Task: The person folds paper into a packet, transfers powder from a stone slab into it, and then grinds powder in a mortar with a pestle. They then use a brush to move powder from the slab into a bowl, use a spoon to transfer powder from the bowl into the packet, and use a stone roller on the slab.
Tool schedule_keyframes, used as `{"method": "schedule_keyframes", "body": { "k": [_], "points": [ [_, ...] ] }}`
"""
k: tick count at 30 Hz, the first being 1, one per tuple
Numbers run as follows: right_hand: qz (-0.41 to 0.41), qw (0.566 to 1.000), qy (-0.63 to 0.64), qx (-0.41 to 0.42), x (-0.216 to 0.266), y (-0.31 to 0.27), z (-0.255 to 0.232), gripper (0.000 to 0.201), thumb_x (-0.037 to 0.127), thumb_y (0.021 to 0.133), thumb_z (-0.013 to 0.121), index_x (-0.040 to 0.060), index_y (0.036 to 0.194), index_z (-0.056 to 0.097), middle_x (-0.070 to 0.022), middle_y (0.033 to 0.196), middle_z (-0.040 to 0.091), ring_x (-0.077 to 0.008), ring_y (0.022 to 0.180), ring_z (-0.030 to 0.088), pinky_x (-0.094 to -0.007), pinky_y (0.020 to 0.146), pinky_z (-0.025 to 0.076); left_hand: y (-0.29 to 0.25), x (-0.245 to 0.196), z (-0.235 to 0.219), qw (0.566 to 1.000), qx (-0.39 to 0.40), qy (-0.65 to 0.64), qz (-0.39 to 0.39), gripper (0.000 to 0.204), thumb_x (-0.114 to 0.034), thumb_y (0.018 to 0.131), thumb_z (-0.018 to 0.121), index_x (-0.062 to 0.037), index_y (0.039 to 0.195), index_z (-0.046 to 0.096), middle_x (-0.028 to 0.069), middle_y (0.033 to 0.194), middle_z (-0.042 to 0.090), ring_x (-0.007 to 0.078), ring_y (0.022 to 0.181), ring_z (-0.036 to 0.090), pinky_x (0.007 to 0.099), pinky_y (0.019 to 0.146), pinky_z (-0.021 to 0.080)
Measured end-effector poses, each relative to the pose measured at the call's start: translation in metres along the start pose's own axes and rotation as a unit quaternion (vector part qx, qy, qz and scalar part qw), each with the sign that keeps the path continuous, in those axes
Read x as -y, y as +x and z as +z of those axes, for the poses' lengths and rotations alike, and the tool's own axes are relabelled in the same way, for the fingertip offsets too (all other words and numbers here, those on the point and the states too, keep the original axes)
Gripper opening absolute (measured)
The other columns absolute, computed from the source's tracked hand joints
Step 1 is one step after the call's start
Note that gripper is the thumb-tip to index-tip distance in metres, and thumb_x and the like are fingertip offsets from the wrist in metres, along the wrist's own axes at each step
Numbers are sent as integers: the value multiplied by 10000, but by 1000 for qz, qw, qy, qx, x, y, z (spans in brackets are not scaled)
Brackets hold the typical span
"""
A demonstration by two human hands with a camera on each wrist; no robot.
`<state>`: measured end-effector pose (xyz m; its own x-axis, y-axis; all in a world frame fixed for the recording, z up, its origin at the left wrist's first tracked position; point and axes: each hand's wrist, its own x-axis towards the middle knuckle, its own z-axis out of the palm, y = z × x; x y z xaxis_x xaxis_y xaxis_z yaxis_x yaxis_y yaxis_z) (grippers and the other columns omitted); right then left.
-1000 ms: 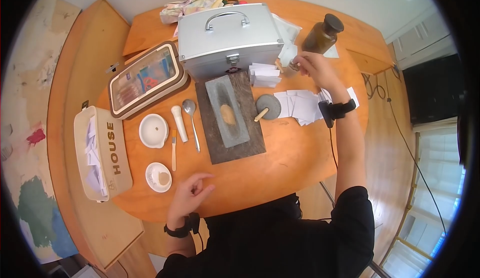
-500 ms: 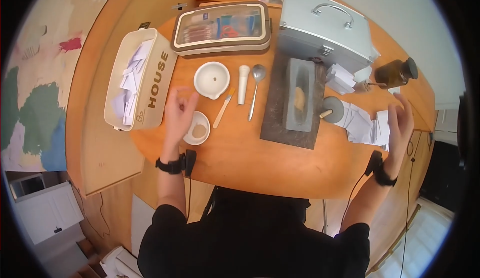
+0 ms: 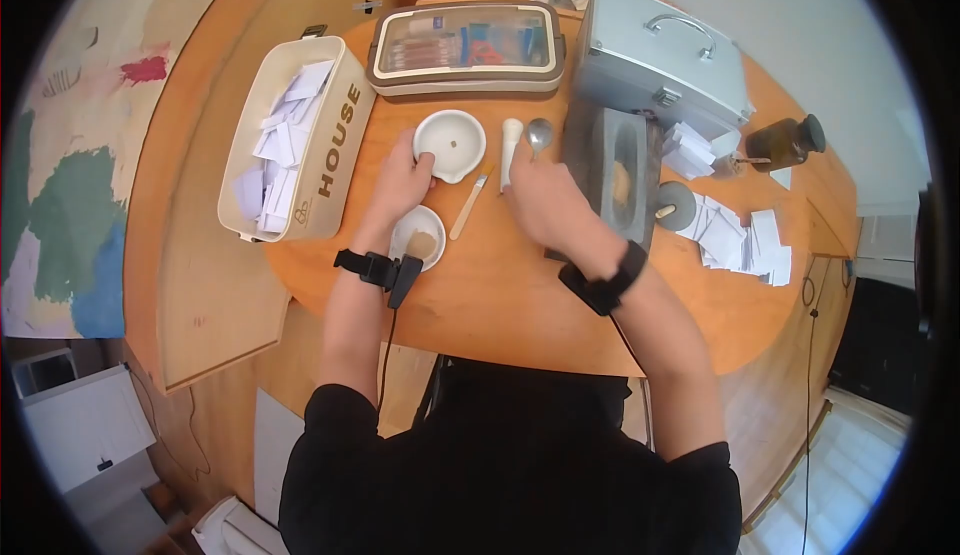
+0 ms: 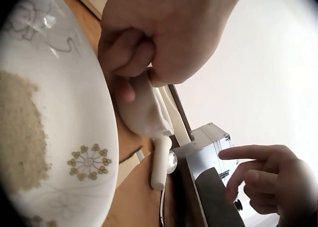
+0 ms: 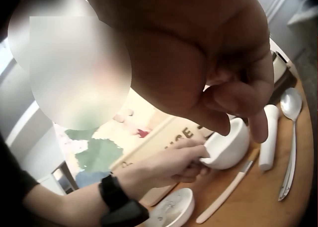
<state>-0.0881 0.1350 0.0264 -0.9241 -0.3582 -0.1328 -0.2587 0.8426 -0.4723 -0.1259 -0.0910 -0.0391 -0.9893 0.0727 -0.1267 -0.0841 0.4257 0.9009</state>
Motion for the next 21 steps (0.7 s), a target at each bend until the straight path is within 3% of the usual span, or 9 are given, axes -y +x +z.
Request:
{"method": "schedule_keyframes", "body": {
  "k": [3,6,9,12,15,17,19,21],
  "points": [
    [70,997,-2,-33,-3,32,17,353,96,804,658,-153,1021,533,-285,870,671,-420,848,688,-438,755,568,-10,0,-7,999,-4,-46,23,349,-77,937,492,33,1268,483,105,831,641,156,614,612,319,592,514],
    [73,994,-41,-74,-7,52,33,323,160,807,703,-104,962,598,-273,962,678,-406,879,688,-440,783,563,-45,-24,-22,997,19,-71,18,387,-61,939,486,29,1315,466,99,830,644,149,658,625,313,595,510],
    [105,991,-27,-84,-8,64,40,247,156,792,699,-55,907,644,-256,916,686,-413,853,686,-448,781,558,-84,-36,-30,995,50,-86,1,413,-59,943,492,22,1345,451,101,834,647,157,681,631,313,609,503],
    [57,992,-59,-94,-19,77,48,254,163,770,697,-51,900,652,-265,846,680,-418,829,682,-455,778,549,-117,-37,-27,993,81,-85,1,431,-71,939,515,11,1357,446,128,818,649,194,674,638,321,626,495],
    [41,992,4,-117,0,58,5,321,224,791,641,-69,922,645,-273,801,668,-429,800,670,-474,754,530,-145,-29,-16,989,133,-64,-20,431,-91,930,536,-4,1346,460,169,791,641,244,668,644,338,643,493],
    [22,982,130,-136,20,14,-30,279,205,865,568,-44,975,631,-156,734,636,-240,665,630,-362,637,475,-152,-24,-2,984,155,-84,-7,419,-100,910,550,-13,1314,486,212,785,636,318,684,649,373,658,497],
    [10,961,266,-75,21,-36,-52,239,194,923,527,0,1037,610,-20,709,545,-103,631,494,-279,579,395,-152,-29,11,979,189,-75,25,416,-93,907,543,-13,1311,484,220,803,642,356,718,651,402,672,499],
    [41,926,376,-10,9,-82,-56,205,187,963,519,36,1084,586,42,744,492,-56,662,425,-235,576,341,-151,-29,27,972,212,-74,65,416,-84,899,531,-4,1303,472,241,806,645,428,754,637,457,681,496]
  ]
}}
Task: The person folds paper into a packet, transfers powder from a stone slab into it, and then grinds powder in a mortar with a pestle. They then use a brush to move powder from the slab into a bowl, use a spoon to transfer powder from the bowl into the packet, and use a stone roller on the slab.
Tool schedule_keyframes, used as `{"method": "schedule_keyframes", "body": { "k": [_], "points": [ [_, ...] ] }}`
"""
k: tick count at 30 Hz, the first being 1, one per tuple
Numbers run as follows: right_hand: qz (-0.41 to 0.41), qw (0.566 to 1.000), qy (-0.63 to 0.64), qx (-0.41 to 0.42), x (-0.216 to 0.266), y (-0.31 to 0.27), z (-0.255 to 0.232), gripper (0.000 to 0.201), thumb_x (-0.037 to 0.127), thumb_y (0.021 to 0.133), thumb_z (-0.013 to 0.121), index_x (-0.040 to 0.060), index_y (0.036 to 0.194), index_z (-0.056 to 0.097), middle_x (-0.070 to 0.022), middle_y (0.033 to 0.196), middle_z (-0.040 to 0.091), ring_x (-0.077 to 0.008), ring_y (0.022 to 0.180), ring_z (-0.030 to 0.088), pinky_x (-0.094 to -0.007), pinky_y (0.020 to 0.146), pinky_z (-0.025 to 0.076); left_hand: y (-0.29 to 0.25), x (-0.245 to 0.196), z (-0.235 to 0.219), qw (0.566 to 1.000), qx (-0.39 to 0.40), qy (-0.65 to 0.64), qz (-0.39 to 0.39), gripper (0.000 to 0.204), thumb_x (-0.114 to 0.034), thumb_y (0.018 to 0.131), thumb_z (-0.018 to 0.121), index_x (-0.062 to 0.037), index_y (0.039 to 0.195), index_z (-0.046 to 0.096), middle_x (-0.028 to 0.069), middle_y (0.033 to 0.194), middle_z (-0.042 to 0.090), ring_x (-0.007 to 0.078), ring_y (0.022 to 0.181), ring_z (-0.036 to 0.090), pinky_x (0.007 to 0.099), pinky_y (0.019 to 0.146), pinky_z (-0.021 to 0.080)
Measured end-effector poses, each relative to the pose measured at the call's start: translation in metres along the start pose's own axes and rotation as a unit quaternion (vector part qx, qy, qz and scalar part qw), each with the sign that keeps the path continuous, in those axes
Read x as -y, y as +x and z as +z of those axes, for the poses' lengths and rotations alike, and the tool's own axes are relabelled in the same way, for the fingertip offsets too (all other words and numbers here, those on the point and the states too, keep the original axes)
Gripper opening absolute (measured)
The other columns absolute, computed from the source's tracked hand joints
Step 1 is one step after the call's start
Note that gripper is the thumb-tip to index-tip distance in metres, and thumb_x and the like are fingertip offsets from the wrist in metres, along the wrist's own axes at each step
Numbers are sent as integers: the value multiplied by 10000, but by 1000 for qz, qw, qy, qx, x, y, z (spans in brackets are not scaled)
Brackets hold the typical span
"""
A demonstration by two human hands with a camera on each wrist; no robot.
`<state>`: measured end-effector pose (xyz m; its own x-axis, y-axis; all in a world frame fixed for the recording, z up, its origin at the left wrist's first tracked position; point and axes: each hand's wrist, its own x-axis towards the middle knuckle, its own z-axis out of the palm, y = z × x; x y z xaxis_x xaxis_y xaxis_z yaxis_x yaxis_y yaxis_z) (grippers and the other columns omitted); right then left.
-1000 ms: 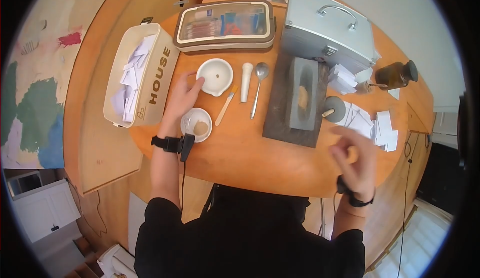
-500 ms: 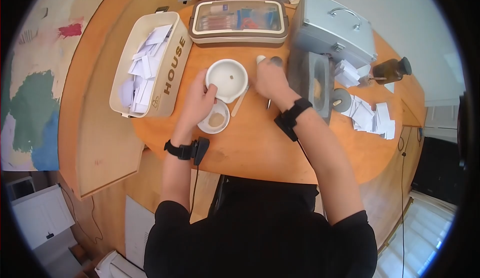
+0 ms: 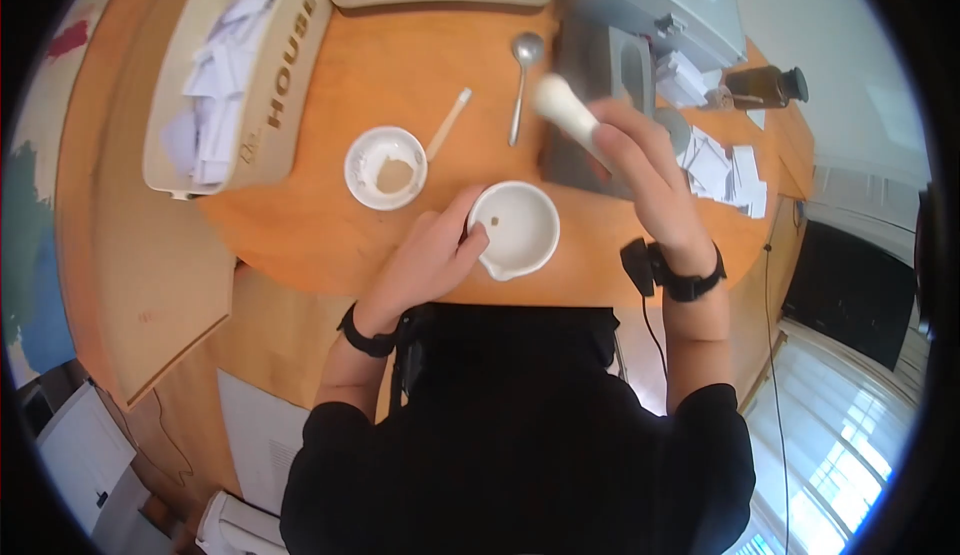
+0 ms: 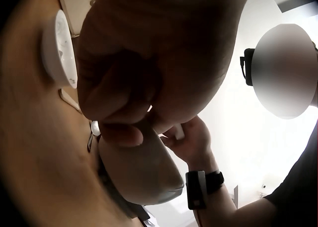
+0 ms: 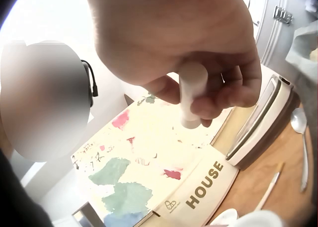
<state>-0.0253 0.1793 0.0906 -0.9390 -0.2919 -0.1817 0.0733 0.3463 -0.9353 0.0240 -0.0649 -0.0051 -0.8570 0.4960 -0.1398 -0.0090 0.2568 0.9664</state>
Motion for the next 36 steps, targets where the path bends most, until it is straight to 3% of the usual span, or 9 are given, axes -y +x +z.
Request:
{"method": "schedule_keyframes", "body": {
  "k": [3,6,9,13,15,21,27,30,36],
  "points": [
    [151,987,49,-11,-16,-59,2,182,154,973,540,27,1095,585,25,786,529,-64,705,456,-225,616,361,13,3,19,998,61,5,-20,406,-94,899,527,15,1285,467,250,775,640,443,728,631,479,672,493],
    [152,987,47,24,-48,-99,1,154,105,965,595,12,1088,605,11,716,522,-55,641,458,-246,574,376,23,12,44,996,87,-12,-18,408,-122,934,529,-2,1319,468,233,830,649,396,747,647,440,685,497],
    [160,986,-24,48,-54,-116,-3,233,77,947,605,22,1173,605,-54,736,597,-146,657,580,-296,602,435,32,13,62,994,108,-5,1,413,-126,938,514,22,1317,440,246,788,639,419,717,634,472,666,487],
    [62,981,-182,34,-62,-124,-9,307,91,937,598,38,1240,595,-170,814,641,-326,722,641,-381,633,478,43,7,74,991,131,4,-3,411,-152,962,496,46,1313,416,263,735,623,446,680,615,508,650,473],
    [69,963,-256,44,-54,-121,-12,316,92,934,589,38,1246,589,-200,822,623,-385,721,618,-413,623,475,48,3,77,988,150,16,-45,389,-168,990,489,0,1337,441,248,903,655,423,818,644,458,733,495],
    [69,906,-389,149,-51,-110,-15,417,-6,797,593,-15,1208,524,-163,788,582,-393,665,625,-432,572,478,55,0,78,988,147,4,-46,352,-187,1030,423,16,1311,484,258,1033,666,429,949,646,440,819,499],
    [99,836,-496,214,-51,-91,-6,281,115,892,606,36,1156,550,-146,822,601,-385,685,620,-420,576,470,55,-2,78,988,151,-4,-40,355,-177,1030,412,39,1301,489,260,1069,661,424,979,642,433,837,499],
    [75,884,-430,168,-50,-96,-18,316,61,846,603,26,1150,522,-149,811,605,-393,676,635,-443,570,478,56,1,77,988,153,-4,-35,360,-177,1028,409,38,1306,487,253,1073,665,417,986,644,426,847,499],
    [97,898,-406,138,-43,-96,-20,284,93,895,602,28,1166,548,-168,817,614,-397,691,624,-446,572,470,57,0,76,984,167,-21,-51,368,-183,1028,400,32,1314,484,237,1084,668,403,992,647,418,868,495]
  ]
}}
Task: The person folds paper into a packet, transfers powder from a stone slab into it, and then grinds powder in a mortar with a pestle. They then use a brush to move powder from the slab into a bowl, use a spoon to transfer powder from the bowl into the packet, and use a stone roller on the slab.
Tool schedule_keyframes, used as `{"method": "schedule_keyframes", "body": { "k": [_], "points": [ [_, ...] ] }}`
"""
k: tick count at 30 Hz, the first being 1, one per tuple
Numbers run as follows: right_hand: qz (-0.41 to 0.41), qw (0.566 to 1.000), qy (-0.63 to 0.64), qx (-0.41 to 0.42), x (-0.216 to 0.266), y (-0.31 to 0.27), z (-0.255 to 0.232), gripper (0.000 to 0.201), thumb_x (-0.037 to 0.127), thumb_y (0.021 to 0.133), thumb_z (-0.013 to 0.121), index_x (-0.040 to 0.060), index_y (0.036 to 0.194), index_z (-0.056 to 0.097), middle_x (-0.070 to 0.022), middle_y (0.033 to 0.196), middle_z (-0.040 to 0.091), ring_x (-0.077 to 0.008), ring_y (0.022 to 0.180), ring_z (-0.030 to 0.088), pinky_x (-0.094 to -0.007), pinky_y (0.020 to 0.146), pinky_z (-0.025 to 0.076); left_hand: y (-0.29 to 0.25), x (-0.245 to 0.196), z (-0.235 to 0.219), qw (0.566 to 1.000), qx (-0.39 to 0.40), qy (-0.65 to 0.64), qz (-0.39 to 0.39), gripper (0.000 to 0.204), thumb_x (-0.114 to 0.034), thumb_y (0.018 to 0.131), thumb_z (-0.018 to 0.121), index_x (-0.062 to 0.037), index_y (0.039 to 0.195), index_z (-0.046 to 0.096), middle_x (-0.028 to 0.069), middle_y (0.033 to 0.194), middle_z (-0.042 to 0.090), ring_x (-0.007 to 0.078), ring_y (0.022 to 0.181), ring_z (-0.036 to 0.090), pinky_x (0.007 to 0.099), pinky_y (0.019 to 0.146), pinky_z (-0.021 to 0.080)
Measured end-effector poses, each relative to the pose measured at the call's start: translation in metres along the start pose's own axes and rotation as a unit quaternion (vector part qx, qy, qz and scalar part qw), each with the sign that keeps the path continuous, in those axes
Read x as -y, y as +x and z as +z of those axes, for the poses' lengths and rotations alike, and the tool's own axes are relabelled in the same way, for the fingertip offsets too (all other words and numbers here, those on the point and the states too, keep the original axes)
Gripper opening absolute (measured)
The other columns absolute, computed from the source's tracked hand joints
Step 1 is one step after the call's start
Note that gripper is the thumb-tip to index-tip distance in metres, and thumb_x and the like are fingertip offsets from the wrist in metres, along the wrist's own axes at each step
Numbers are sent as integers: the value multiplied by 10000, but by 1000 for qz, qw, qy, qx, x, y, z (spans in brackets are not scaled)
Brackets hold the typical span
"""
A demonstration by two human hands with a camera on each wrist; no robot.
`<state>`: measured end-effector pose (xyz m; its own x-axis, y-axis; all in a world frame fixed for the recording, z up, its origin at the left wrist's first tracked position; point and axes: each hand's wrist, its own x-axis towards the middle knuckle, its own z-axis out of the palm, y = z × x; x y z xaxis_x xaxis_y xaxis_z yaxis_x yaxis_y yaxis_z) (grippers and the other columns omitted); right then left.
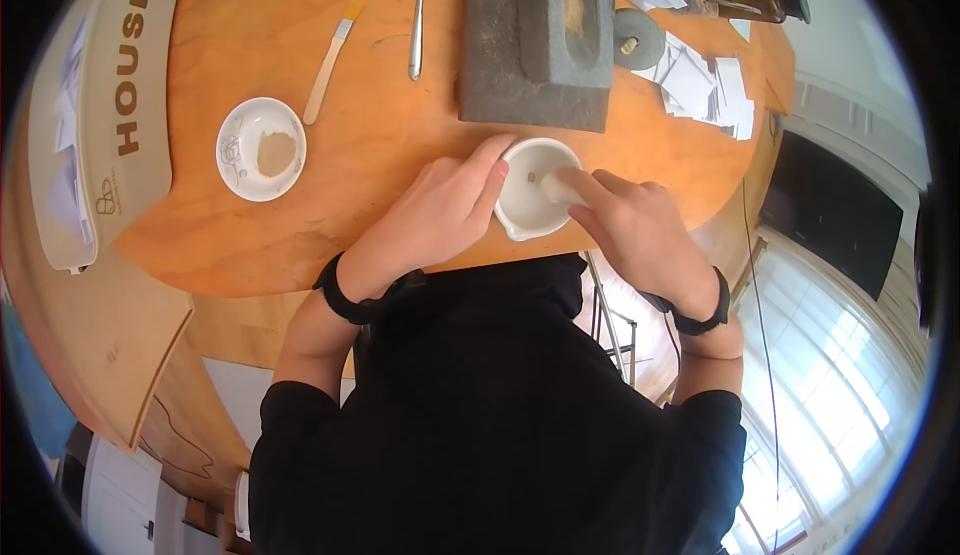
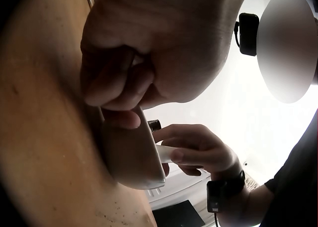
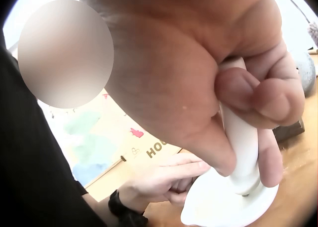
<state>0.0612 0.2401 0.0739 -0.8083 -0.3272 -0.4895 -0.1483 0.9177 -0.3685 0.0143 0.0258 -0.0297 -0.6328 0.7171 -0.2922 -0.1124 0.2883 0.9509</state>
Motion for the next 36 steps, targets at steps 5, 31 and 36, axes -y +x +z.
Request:
{"method": "schedule_keyframes", "body": {
  "k": [5,31,36],
  "points": [
    [-9,1000,10,-16,2,8,4,303,108,886,630,48,1175,563,-167,832,626,-390,697,616,-442,583,466,0,1,0,1000,-5,1,15,363,-181,1027,406,25,1314,488,231,1086,668,399,988,647,415,866,495],
    [-13,999,-46,16,2,23,12,171,84,880,600,-3,1014,540,-211,686,620,-407,641,628,-463,572,489,3,3,-3,999,10,-29,31,370,-130,1002,422,-16,1344,504,224,1016,675,392,892,657,401,796,504],
    [27,999,21,31,-4,27,9,194,96,888,600,-16,1031,531,-221,653,613,-419,648,627,-475,597,494,3,6,-1,999,0,-22,50,369,-129,1002,420,-8,1340,505,230,1039,673,406,921,651,406,818,502]
  ]
}}
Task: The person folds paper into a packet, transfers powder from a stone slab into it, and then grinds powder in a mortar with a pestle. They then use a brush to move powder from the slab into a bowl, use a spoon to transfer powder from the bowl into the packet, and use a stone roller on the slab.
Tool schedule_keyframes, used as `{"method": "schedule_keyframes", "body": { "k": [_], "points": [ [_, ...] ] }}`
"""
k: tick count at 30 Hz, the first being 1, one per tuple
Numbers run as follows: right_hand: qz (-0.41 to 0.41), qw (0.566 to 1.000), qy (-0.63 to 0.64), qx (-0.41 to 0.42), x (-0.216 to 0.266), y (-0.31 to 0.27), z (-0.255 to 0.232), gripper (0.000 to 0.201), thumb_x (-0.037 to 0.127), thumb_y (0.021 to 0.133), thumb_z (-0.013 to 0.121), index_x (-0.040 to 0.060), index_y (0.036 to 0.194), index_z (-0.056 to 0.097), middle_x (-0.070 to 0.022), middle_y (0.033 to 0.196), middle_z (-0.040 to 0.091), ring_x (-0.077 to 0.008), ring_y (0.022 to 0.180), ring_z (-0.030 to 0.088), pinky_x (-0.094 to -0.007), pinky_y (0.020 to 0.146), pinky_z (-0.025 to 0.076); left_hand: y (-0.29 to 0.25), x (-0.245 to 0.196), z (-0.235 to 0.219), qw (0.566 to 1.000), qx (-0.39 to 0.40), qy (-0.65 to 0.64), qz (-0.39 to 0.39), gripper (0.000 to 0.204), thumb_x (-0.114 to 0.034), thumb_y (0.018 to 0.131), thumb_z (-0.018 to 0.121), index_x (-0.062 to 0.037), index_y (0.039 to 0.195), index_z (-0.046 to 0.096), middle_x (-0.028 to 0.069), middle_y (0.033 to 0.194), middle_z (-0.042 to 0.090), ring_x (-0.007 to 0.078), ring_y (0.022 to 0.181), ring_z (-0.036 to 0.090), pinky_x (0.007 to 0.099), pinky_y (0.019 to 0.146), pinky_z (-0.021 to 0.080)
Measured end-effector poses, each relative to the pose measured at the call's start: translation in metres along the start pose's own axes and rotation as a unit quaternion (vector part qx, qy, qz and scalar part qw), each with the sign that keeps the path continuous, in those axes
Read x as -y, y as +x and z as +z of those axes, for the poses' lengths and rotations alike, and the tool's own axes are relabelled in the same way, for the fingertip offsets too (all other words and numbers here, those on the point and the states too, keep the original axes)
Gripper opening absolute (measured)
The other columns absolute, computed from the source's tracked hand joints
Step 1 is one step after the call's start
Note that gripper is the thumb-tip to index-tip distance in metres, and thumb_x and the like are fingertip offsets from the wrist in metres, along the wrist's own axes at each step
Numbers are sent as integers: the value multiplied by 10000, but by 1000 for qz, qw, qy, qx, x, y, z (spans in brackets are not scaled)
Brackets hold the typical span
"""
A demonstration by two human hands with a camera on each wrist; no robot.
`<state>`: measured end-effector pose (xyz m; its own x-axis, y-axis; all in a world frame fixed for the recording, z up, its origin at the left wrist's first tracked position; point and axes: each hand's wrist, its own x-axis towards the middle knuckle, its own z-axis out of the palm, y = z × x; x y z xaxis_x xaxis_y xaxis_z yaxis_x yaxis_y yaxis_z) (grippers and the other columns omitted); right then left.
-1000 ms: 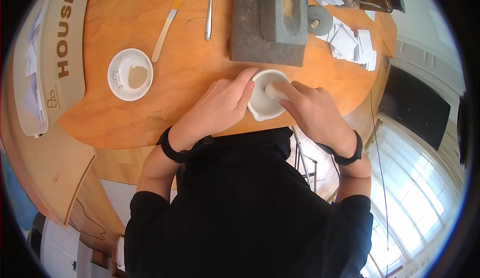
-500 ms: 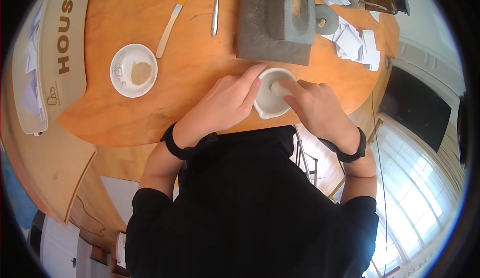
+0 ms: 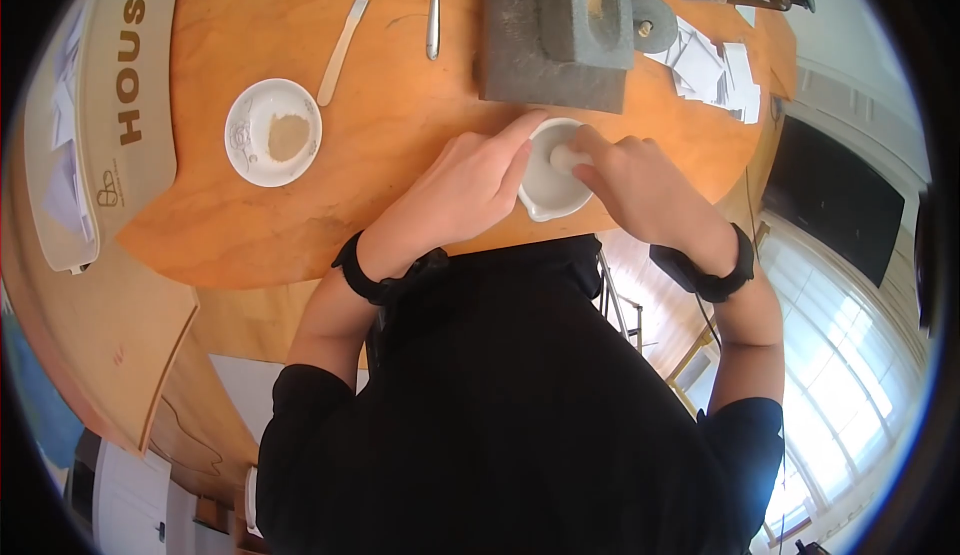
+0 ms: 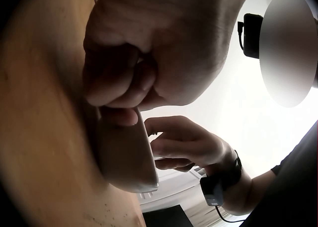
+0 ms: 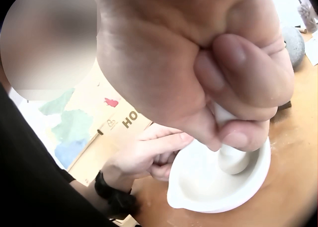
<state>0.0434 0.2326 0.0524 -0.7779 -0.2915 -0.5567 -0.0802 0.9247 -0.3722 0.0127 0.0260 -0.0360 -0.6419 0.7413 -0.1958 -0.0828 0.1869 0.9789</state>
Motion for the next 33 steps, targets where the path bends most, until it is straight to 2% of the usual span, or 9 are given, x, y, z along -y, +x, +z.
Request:
{"method": "schedule_keyframes", "body": {
  "k": [6,9,15,18,21,27,28,31,33],
  "points": [
    [-29,997,-74,5,7,-2,2,201,78,874,574,-27,1036,521,-226,654,614,-426,664,631,-486,618,498,-1,4,2,1000,-10,5,13,368,-132,1003,417,-5,1337,507,235,1059,670,413,946,647,408,831,501],
    [7,987,-151,59,19,-2,1,210,61,862,568,-30,1045,518,-225,660,621,-427,676,638,-491,633,500,0,6,3,1000,-18,14,21,368,-135,1003,420,-6,1336,509,235,1019,674,407,906,652,407,807,503],
    [-3,1000,11,-3,-1,3,3,264,24,802,601,-17,1048,513,-218,696,641,-406,679,656,-461,612,519,0,-2,-1,1000,-14,-2,-1,366,-146,1003,428,-12,1331,521,228,873,668,382,769,655,404,728,501],
    [-21,990,-139,8,12,-3,6,235,46,840,581,-13,1058,518,-220,711,641,-411,685,655,-458,605,513,-1,1,2,1000,-23,-1,12,364,-149,1004,428,-22,1331,525,225,871,666,374,765,655,402,727,501],
    [30,978,-203,46,32,-5,6,169,81,895,549,-17,1032,545,-213,719,643,-417,714,651,-464,629,505,0,2,3,999,-36,3,27,363,-152,1005,425,-33,1332,528,223,899,667,374,787,654,401,740,502],
    [11,1000,21,-4,-3,9,1,136,100,905,548,-26,946,578,-218,723,639,-409,764,642,-508,684,493,-1,4,4,1000,-24,-1,12,361,-157,1009,418,-40,1332,528,219,930,669,381,816,650,400,755,503],
    [-16,1000,-20,-8,-2,8,5,158,112,903,564,-28,979,567,-222,718,638,-425,741,635,-513,678,489,-1,5,4,1000,-28,6,12,360,-158,1010,416,-40,1332,528,219,929,669,381,815,650,400,754,504],
    [-12,995,-97,16,17,6,4,180,124,899,584,-19,1004,555,-216,717,643,-438,715,626,-496,657,490,-3,-1,1,999,-26,-10,24,358,-160,1014,414,-38,1330,527,216,928,670,380,810,649,398,753,504],
    [-16,996,-82,23,15,5,1,201,132,898,592,-11,1034,553,-210,705,640,-437,703,623,-487,640,488,-2,3,2,999,-29,-13,28,357,-161,1016,414,-37,1330,527,216,918,669,378,800,648,398,746,502]
  ]
}}
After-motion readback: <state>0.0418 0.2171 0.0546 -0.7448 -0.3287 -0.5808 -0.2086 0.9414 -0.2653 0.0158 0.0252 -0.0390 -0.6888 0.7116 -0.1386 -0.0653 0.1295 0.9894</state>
